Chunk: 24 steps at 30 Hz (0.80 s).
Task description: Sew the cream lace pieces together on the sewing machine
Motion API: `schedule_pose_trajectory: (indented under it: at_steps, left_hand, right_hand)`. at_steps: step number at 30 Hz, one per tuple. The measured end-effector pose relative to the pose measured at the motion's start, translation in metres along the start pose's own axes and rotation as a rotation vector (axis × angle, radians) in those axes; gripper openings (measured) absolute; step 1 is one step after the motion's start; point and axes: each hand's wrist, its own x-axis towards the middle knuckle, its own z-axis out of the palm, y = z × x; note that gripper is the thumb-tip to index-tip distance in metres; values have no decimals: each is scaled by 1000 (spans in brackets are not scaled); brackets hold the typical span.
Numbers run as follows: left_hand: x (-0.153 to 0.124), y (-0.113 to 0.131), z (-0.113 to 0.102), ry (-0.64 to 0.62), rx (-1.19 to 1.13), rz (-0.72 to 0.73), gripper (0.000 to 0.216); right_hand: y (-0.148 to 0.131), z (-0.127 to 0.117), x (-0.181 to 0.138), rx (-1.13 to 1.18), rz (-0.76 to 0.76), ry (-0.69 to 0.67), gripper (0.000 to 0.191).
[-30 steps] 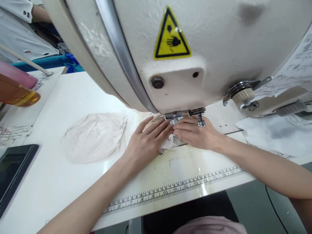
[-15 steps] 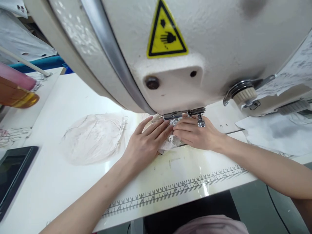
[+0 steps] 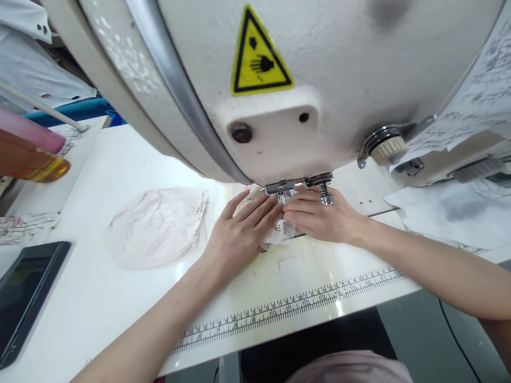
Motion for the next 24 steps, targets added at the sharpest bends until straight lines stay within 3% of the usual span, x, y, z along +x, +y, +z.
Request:
schedule_pose_trajectory:
  at_steps: [12, 18, 20, 24]
  left_hand:
    - [0, -1, 1, -21, -108, -52, 50]
    - [4, -11, -22, -169, -280, -21, 60]
    - [9, -13, -28, -175, -397, -168, 53]
    - [27, -9, -18, -33, -372, -670, 28]
  right_hand:
    - [2, 0, 0, 24, -20, -40, 29]
    - [8, 4, -5, 185, -37, -101, 28]
    - [9, 3, -8, 221, -38, -105, 26]
    - [9, 1, -10, 269, -23, -134, 25]
